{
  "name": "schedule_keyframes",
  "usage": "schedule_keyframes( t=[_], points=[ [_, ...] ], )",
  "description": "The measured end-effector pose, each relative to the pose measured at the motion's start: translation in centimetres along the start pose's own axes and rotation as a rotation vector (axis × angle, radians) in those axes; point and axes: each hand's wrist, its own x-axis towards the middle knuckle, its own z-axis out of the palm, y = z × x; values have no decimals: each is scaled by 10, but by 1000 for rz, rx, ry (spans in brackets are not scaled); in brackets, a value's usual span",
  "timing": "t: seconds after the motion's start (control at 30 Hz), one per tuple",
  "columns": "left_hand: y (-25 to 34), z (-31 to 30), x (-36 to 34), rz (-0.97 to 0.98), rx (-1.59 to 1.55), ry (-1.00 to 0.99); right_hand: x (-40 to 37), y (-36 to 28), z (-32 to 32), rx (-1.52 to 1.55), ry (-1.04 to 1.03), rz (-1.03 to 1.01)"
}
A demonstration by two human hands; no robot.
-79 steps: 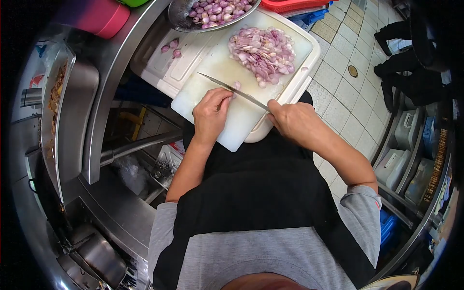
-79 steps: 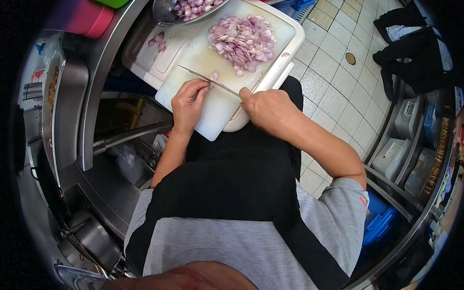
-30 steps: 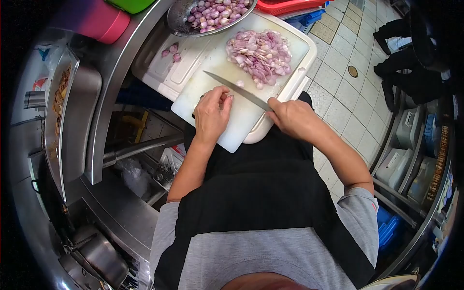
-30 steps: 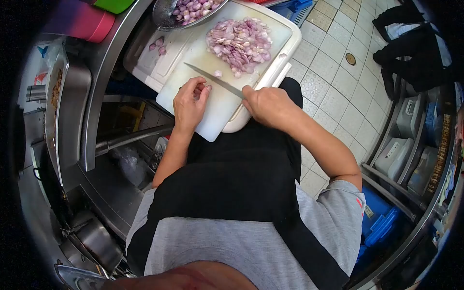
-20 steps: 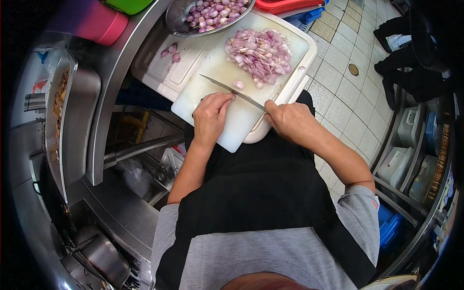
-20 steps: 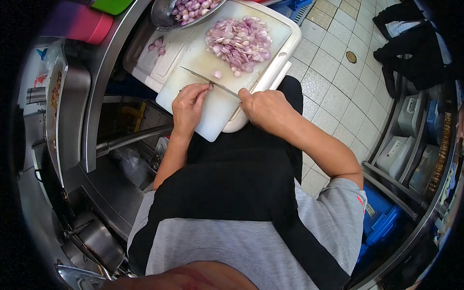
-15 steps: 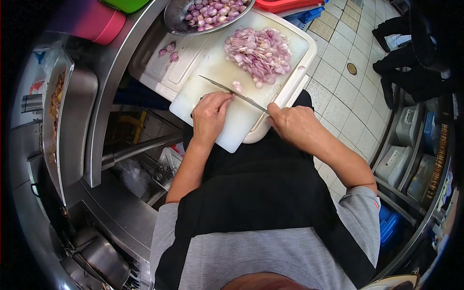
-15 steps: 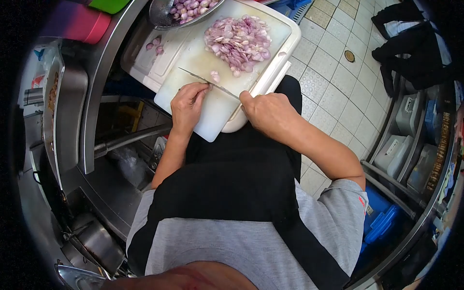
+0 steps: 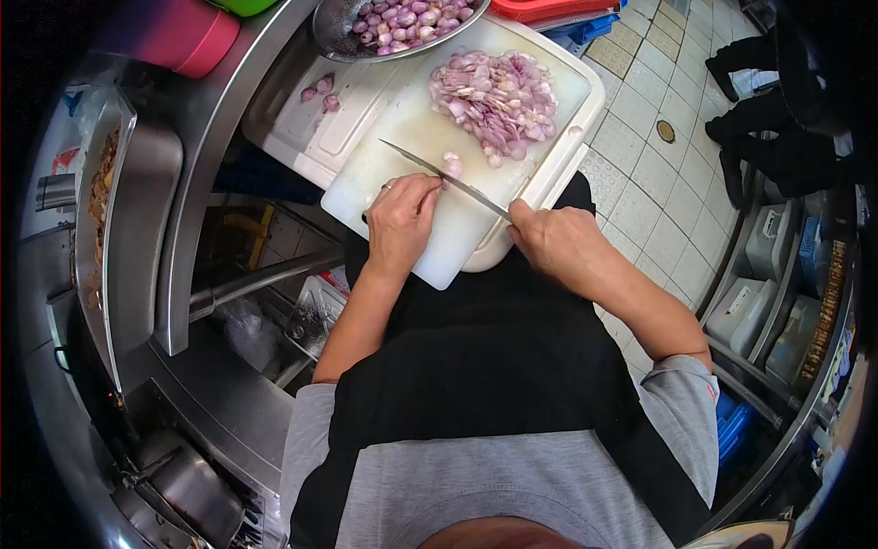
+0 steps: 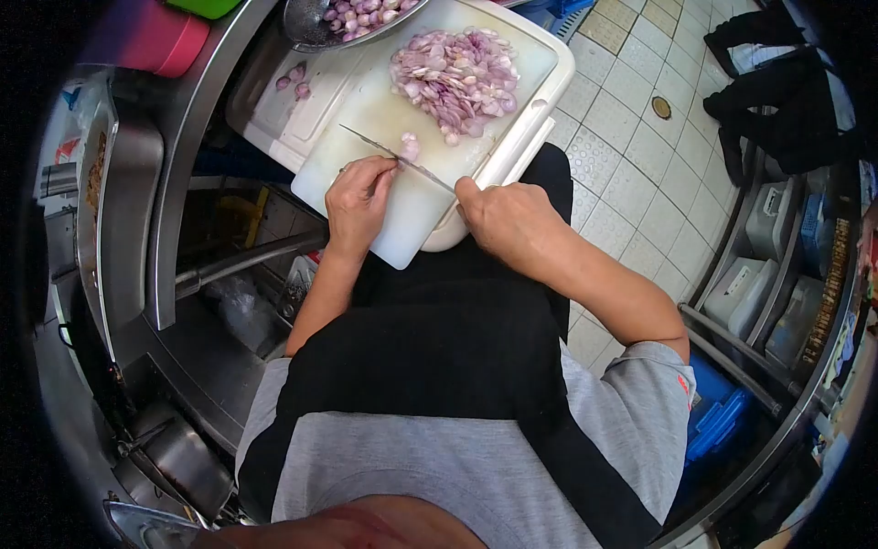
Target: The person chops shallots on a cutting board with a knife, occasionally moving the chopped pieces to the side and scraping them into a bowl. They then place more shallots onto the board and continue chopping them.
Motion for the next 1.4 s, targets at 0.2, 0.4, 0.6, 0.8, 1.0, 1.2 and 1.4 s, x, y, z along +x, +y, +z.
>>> schedule_keyframes(
  t=[0.2,0.4,0.6,0.8,1.0,1.2,1.4],
  points=[
    [1,0,-1,-5,-6,4,23,6,24,34,50,-23],
    [0,0,-1,14,8,15,2,-7,-5,20,1,9],
    [0,0,-1,27,7,27,16,-1,22,42,16,12],
    [-1,1,-1,24,17,23,14,-2,6,30,11,-16],
    [0,1,-1,25,12,23,1,-7,2,35,-22,34],
    [2,0,-2,8,8,24,17,2,24,78,31,9],
    [-1,2,-2,20,5,32,-1,-7,-5,69,-59,39]
  ],
)
